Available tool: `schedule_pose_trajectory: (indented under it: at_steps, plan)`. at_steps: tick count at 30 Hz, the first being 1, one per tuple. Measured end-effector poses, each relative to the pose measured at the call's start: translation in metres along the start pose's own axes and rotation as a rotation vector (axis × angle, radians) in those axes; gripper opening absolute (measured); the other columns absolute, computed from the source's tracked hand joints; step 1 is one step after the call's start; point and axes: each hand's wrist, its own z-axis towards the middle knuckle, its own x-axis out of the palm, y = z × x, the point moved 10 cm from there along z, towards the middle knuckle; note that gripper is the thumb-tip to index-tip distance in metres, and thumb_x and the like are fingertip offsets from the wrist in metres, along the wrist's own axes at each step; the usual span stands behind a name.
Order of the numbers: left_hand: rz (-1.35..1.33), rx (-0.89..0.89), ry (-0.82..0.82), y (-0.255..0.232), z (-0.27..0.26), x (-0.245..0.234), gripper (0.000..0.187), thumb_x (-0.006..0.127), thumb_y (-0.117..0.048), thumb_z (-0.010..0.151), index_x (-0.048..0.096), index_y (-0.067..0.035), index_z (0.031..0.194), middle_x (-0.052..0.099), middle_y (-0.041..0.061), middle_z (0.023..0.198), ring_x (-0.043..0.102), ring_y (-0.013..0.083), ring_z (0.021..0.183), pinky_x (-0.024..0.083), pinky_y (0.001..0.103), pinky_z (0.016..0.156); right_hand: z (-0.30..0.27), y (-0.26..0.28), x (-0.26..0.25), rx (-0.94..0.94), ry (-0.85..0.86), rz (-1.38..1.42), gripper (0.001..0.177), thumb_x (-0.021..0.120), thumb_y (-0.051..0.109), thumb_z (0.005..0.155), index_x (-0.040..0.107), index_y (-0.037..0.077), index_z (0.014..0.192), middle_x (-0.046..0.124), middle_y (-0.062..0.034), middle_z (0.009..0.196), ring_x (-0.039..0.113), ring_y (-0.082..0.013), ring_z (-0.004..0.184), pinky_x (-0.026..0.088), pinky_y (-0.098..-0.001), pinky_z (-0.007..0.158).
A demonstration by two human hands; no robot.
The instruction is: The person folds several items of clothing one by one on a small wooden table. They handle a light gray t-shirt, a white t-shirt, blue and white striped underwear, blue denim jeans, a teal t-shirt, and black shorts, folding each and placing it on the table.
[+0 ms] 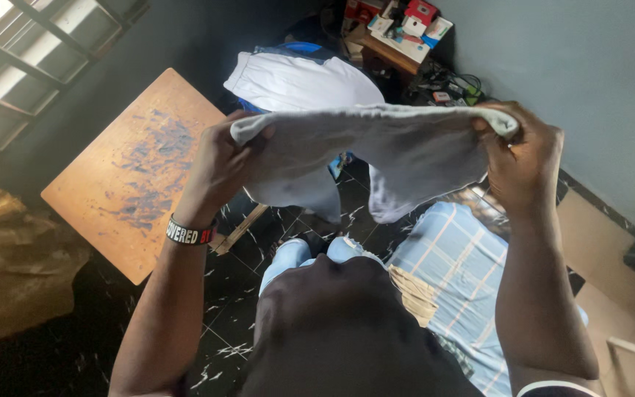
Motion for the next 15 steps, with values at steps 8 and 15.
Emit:
schedule_pose_trajectory:
  at_steps: [8, 15]
  plan:
    - [-0.282, -0.108, 0.025, 0.01, 0.006, 0.042, 0.033, 0.058, -0.021, 0.105, 0.072, 0.004, 0.122, 0.074, 0.002, 0.095, 0.064, 0.0062, 0.081, 0.052, 0.024, 0.07, -0.035, -0.002, -0.01, 0.224, -0.175, -0.062, 0.018, 0.074, 0.014, 0.109, 0.072, -0.003, 0.109, 0.065, -0.0041, 0.078, 0.056, -0.007, 0.068, 0.043, -0.0258, 0.062]
    - [-0.415, -0.141, -0.054, 0.016, -0.019, 0.063, 0.034, 0.057, -0.019, 0.107, 0.07, 0.006, 0.127, 0.073, 0.004, 0.098, 0.061, 0.0053, 0.083, 0.05, 0.024, 0.069, -0.079, 0.011, 0.026, 0.209, -0.328, 0.168, 0.012, 0.073, 0.008, 0.106, 0.067, -0.003, 0.109, 0.064, -0.0011, 0.096, 0.059, -0.0062, 0.083, 0.046, -0.0234, 0.07]
